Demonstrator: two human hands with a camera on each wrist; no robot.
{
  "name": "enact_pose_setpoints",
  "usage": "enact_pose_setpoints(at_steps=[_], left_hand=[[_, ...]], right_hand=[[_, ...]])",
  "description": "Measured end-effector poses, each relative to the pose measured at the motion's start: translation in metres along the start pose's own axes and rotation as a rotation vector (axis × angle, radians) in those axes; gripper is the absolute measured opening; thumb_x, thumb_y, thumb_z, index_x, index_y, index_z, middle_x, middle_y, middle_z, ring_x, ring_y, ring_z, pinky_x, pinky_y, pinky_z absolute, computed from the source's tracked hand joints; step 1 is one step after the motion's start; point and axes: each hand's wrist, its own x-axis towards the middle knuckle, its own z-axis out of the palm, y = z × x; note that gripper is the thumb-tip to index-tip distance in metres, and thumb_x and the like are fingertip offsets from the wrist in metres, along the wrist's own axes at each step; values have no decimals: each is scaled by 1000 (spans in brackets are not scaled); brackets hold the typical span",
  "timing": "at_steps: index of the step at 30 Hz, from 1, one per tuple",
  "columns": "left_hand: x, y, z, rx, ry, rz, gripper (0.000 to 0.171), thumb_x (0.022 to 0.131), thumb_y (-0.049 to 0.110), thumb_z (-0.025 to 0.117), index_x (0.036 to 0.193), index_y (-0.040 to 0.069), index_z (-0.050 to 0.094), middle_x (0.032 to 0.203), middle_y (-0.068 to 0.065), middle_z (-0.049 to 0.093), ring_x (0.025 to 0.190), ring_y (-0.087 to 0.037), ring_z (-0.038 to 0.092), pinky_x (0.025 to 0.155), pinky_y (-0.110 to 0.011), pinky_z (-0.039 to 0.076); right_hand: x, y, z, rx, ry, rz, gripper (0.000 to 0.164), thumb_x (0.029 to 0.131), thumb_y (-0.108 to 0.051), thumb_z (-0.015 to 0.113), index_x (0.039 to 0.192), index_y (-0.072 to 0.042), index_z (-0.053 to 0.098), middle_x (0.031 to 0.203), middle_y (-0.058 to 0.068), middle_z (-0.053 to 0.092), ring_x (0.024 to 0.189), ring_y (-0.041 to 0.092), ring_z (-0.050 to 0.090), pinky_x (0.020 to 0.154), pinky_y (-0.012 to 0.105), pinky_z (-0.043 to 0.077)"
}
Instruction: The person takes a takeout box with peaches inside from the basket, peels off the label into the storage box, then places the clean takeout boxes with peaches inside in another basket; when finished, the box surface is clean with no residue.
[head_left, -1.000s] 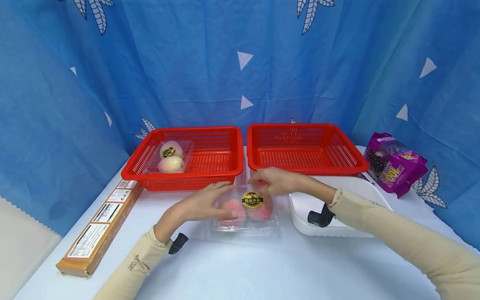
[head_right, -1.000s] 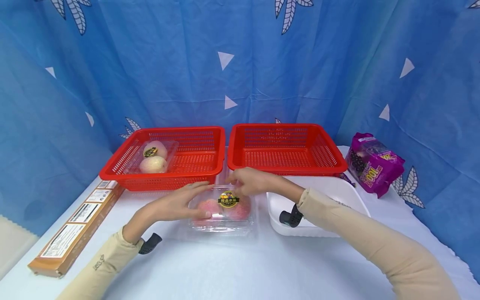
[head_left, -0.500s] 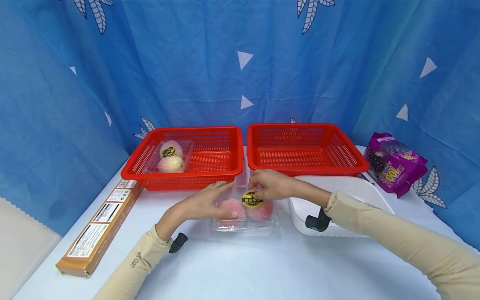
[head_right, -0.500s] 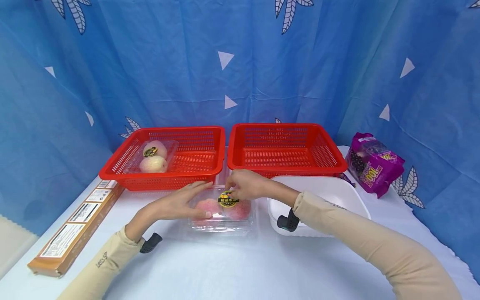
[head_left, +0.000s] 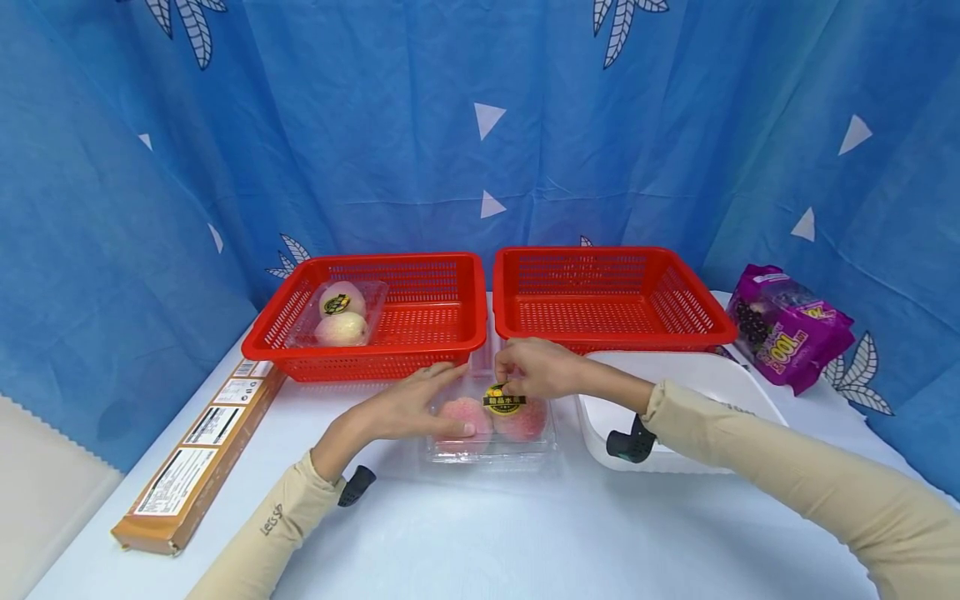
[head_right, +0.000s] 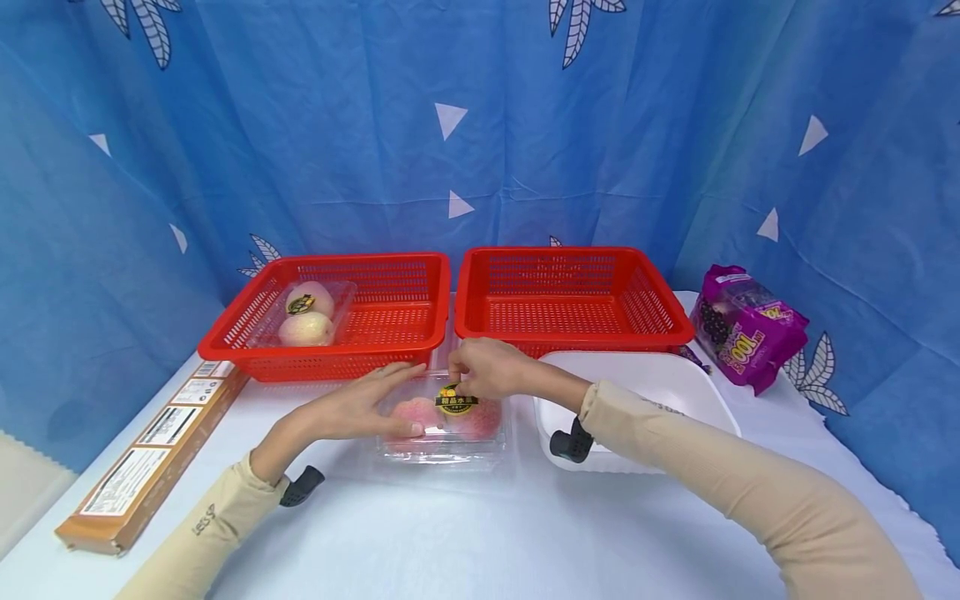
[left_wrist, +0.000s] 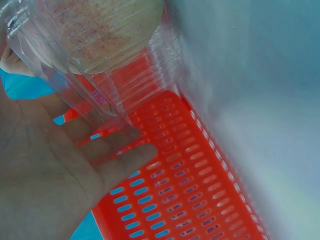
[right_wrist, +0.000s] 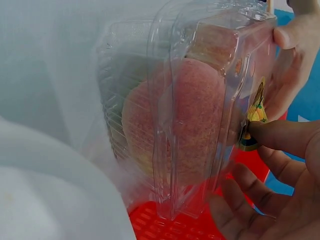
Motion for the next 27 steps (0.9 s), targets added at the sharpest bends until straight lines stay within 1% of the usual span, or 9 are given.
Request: enact_pose_setpoints(at_steps=[3,8,12,16,20,24,27], left_hand=[[0,0,0,5,0,0,93,78,64,65,152,23,28,155,-5,29,142,-31,24,108,-58,31],[1,-1,1,6,-1,-11,94,77,65,65,152,24,28,155,-5,28,143,-30,23,108,-59,31],[2,-1,1,5,-5,-28,95,76,66,65,153,26,27,156,-3,27,142,-28,24,107,-58,32],[2,0,1,4,-3,-27,95,75,67,65,152,25,27,156,-4,28,142,-29,25,106,-59,33],[2,-1,1,1,-6,-24,95,76,67,65,153,25,27,156,-4,27,143,-29,24,107,-59,31],[2,-2,1,-1,-6,-14,95,77,66,65,153,23,27,156,-6,26,143,-31,23,108,-59,30],[1,-2,2,2,-3,-5,94,77,65,65,152,22,28,156,-7,27,142,-31,24,108,-59,30]], right_hand=[[1,0,-2,21,-19,1,11,84,-7,71,78,-12,63,80,-1,57,76,13,51,62,22,46],[3,0,-7,119,-88,23,9,85,-7,70,81,-9,63,73,-1,59,69,12,53,59,21,49],[2,2,-10,176,-123,32,8,86,-6,68,82,-9,62,73,0,58,69,12,53,59,21,49],[0,3,-13,234,-147,34,7,87,-5,66,84,-8,60,74,1,56,70,13,53,60,22,48],[-2,4,-15,288,-159,49,7,88,-5,63,87,-8,57,78,2,57,74,15,54,63,24,50],[-3,4,-17,310,-164,62,7,89,-4,62,87,-8,57,79,2,58,74,15,54,64,24,49],[-5,5,-18,315,-164,47,7,88,-3,62,88,-7,56,78,1,58,72,14,53,63,23,47]])
